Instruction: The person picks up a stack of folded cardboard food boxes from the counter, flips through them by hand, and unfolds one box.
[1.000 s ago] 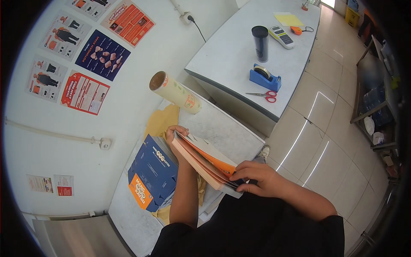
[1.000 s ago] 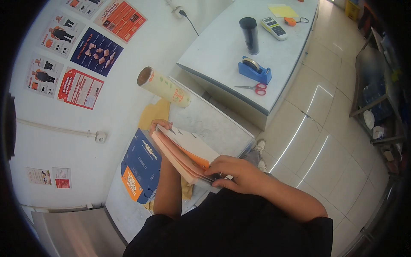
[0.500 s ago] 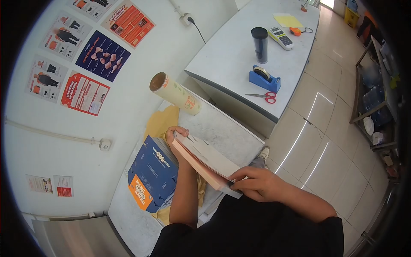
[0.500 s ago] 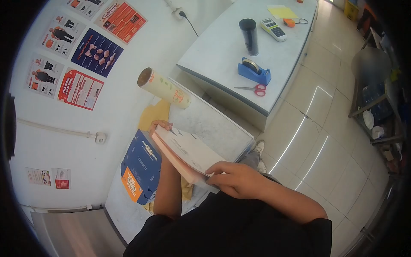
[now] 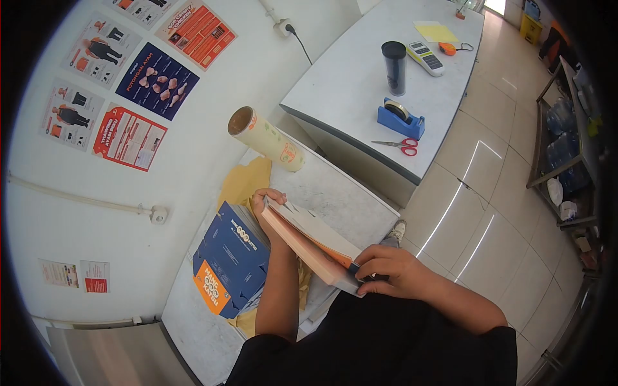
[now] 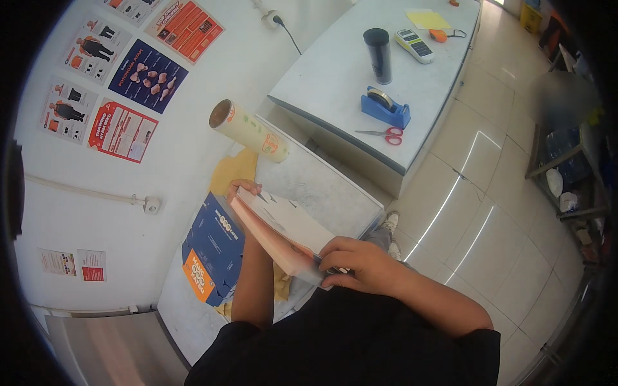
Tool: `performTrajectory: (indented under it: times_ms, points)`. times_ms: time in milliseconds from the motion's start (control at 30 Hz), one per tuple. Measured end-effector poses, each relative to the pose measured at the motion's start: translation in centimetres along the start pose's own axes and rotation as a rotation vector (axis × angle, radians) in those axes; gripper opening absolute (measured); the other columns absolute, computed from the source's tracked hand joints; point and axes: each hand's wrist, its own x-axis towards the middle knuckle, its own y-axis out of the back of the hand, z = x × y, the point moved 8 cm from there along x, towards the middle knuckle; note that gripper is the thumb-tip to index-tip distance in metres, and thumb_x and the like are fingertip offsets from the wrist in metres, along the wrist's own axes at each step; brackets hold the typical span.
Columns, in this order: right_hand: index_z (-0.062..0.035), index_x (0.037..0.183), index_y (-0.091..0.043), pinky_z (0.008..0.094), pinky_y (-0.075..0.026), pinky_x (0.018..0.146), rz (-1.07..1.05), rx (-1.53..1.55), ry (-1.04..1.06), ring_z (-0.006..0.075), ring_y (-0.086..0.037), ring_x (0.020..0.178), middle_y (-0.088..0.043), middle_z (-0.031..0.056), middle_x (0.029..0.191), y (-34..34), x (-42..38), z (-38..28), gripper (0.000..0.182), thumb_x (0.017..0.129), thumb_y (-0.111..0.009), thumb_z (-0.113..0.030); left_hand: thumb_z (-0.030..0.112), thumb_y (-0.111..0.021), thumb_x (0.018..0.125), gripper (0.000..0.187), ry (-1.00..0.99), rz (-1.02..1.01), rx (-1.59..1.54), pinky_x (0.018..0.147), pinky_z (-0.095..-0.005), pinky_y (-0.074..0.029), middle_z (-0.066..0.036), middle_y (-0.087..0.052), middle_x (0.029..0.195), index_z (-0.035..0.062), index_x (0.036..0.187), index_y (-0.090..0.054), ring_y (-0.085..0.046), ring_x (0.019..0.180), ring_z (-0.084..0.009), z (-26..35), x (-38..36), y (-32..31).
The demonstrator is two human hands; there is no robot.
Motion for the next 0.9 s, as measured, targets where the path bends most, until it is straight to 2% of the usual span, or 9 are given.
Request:
performTrajectory:
  times_ms: [167, 267, 367, 467, 900]
  points:
    - [-0.0079, 0.102, -0.071, 0.0360, -0.056, 0.082, -0.005, 0.042, -0.003, 0.0284, -0.069, 0.099, -0.066, 0.0114, 0.114, -0.07, -0.06, 0.33, 0.031, 0.080, -0.089, -0.020, 0.031, -0.036, 0.110, 0.037, -0.027, -0.025, 0.045, 0.086, -0.0394, -0.049, -0.005, -0.055, 0.074, 0.0081, 0.089, -0.054, -0.054, 0.073, -0.0194, -0.17, 0.13, 0.40]
    - [-0.0077, 0.102, -0.071, 0.0359, -0.056, 0.082, -0.006, 0.050, -0.005, 0.0283, -0.069, 0.099, -0.066, 0.0114, 0.114, -0.01, -0.02, 0.25, 0.030, 0.080, -0.089, -0.019, 0.029, -0.036, 0.110, 0.035, -0.020, 0.003, 0.099, 0.085, -0.0389, -0.049, -0.005, -0.054, 0.074, 0.0086, 0.088, -0.054, -0.054, 0.073, -0.0188, -0.20, 0.14, 0.50]
    - [-0.0074, 0.102, -0.072, 0.0360, -0.056, 0.082, -0.005, 0.063, -0.010, 0.0282, -0.069, 0.099, -0.066, 0.0115, 0.114, 0.02, -0.03, 0.35, 0.029, 0.081, -0.088, -0.019, 0.026, -0.035, 0.111, 0.035, -0.013, 0.022, 0.016, 0.083, -0.0359, -0.046, -0.008, -0.052, 0.073, 0.0061, 0.086, -0.049, -0.050, 0.072, -0.0192, 0.14, -0.11, -0.20]
    - [-0.0072, 0.102, -0.072, 0.0360, -0.056, 0.082, -0.004, 0.082, -0.005, 0.0282, -0.069, 0.099, -0.066, 0.0114, 0.114, -0.01, -0.03, 0.57, 0.028, 0.081, -0.088, -0.018, 0.023, -0.034, 0.111, 0.033, -0.024, 0.038, 0.102, 0.083, -0.0358, -0.046, -0.007, -0.052, 0.073, 0.0063, 0.086, -0.050, -0.050, 0.072, -0.0191, 0.25, -0.17, -0.18]
    - [-0.0068, 0.103, -0.073, 0.0363, -0.055, 0.087, -0.010, 0.152, -0.051, 0.0273, -0.068, 0.104, -0.066, 0.0110, 0.116, 0.04, -0.09, 0.71, 0.024, 0.084, -0.085, -0.014, 0.027, -0.037, 0.110, 0.031, -0.019, 0.009, 0.111, 0.088, -0.0363, -0.044, -0.007, -0.051, 0.076, 0.0076, 0.089, -0.049, -0.049, 0.074, -0.0183, 0.19, -0.18, -0.32]
